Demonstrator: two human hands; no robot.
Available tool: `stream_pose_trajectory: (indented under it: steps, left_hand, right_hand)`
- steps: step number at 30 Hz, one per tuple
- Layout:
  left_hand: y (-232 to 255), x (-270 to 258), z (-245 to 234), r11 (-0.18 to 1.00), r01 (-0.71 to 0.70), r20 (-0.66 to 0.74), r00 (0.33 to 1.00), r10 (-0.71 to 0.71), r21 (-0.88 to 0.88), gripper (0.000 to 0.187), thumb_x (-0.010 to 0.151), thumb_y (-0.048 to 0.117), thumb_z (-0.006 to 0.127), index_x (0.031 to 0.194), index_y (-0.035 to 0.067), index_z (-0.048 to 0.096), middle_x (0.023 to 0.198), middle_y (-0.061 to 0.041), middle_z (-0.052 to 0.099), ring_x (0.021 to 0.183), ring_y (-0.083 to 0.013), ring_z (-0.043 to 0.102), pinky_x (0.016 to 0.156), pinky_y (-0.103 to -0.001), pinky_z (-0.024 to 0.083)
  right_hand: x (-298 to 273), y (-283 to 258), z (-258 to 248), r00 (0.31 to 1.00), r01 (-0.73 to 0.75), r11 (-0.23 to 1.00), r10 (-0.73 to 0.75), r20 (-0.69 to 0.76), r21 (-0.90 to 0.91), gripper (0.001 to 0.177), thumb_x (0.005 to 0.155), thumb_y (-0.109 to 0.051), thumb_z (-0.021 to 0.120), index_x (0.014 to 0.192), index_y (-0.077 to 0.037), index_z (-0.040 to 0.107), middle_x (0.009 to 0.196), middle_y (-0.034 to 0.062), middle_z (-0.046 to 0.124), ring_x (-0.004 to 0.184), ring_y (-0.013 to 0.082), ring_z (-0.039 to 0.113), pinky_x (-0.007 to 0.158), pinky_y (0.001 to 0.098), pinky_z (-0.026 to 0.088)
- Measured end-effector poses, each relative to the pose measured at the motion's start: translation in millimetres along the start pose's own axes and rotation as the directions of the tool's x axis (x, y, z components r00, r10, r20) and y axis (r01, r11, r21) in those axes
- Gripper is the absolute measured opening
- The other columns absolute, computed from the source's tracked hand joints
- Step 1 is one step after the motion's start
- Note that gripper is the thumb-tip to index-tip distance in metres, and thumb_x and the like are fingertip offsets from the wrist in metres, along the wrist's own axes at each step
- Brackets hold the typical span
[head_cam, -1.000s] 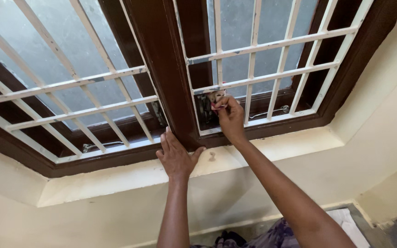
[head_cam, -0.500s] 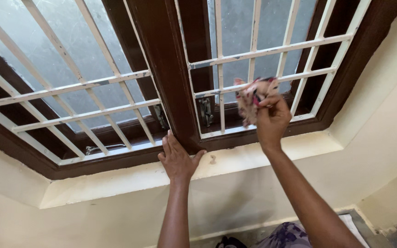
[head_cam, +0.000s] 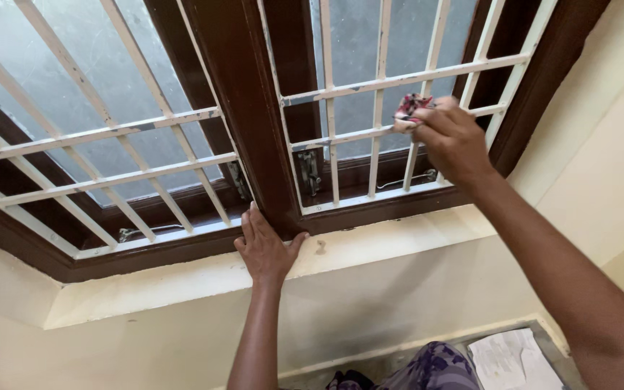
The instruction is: The person wipes the white metal bars and wooden frame of a window using a patterned cloth. They systematically clean the bars and frame, moving the cloth back and forth to remove dust.
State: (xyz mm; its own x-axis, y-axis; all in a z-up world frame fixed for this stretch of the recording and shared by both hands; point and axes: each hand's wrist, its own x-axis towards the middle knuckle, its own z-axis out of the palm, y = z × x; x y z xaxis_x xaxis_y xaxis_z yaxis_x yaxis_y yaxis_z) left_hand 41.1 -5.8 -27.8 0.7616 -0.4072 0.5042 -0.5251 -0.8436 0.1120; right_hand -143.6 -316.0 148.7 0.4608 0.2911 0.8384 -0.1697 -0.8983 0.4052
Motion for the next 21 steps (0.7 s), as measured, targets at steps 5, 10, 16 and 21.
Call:
stream_pose_trajectory:
  steps: [5,10,16,21]
  left_hand:
    - [7,-5,-24,0.961,-0.242,-0.431,0.887,0.165,-0.131,0.115,0.082,0.073,0.068,0.155,-0.004,0.022,0.156,-0.021,0.03,0.145,-0.033,0.028,0.101,-0.05,0.037]
    - [65,31,-77,0.784,-0.617,-0.435,0.725,0.533,-0.068,0.082,0.098,0.045,0.071,0.158,0.006,0.03,0.164,-0.019,0.034,0.15,-0.0306,0.036,0.125,-0.04,0.034]
    - [135,89,-157,0.934,-0.358,-0.251,0.905,0.343,-0.014,0.074,0.088,0.046,0.074,0.135,-0.006,0.05,0.136,-0.021,0.054,0.129,-0.0343,0.05,0.111,-0.044,0.043]
    - [140,117,-186,0.971,-0.237,0.308,0.927,0.214,0.04,0.047,0.092,0.052,0.074,0.101,0.007,0.072,0.099,-0.012,0.074,0.105,-0.0254,0.069,0.085,-0.039,0.059]
  right_hand:
    - [-23,32,-22,0.977,-0.212,0.974,0.213,-0.003,0.081,0.02,0.085,-0.002,0.079,0.1,-0.015,0.08,0.107,-0.0002,0.07,0.107,0.024,0.065,0.09,0.0351,0.055]
    - [-29,26,-10,0.939,-0.341,0.93,0.345,-0.003,0.139,0.012,0.082,-0.002,0.081,0.087,-0.011,0.075,0.104,0.0001,0.07,0.1,0.0245,0.064,0.085,0.0363,0.054]
    - [-25,32,-14,0.916,-0.397,0.89,0.398,0.044,0.224,0.016,0.077,0.005,0.075,0.081,-0.011,0.074,0.099,-0.0001,0.071,0.097,0.0253,0.064,0.082,0.0367,0.054]
    - [-15,29,-17,0.911,-0.402,0.868,0.41,0.035,0.293,0.021,0.084,0.01,0.067,0.089,-0.01,0.072,0.098,0.0026,0.072,0.095,0.0212,0.067,0.084,0.0377,0.055]
